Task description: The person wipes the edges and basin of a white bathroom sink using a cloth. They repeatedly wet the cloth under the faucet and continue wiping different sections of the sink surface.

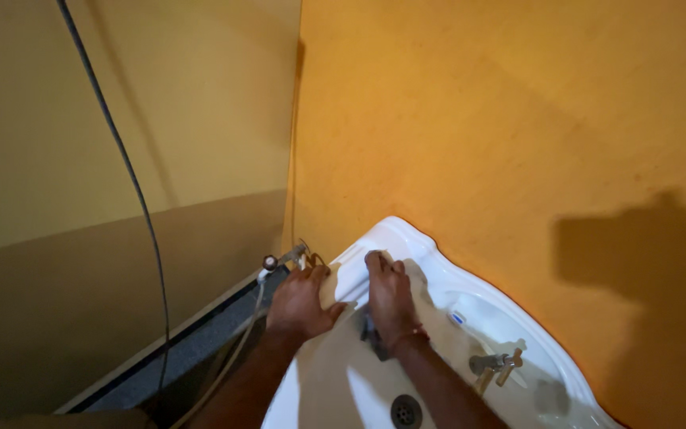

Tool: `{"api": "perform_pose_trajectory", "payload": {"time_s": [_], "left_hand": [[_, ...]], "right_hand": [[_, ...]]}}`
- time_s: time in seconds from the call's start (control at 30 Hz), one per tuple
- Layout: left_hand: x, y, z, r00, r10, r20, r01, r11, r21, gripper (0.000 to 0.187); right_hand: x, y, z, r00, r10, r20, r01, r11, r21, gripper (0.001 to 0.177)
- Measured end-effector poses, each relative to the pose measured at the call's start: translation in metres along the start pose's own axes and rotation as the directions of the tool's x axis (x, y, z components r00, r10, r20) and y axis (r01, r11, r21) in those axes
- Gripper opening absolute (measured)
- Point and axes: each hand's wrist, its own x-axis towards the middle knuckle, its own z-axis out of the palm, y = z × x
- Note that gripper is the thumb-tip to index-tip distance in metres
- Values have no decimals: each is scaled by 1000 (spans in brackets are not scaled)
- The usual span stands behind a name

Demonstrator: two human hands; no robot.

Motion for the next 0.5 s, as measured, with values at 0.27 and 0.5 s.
{"api": "perform_pose_trajectory", "payload": {"time_s": [0.27,0.5], "left_hand": [[-1,1,-3,1000,2,10,-2,1000,1,69],[0,-1,-1,1000,1,7,-1,1000,-7,68]], "right_hand": [[1,-2,-1,998,-59,-10,59,998,19,34],[-16,-21,-14,994,-107,35,101,984,147,24]]}}
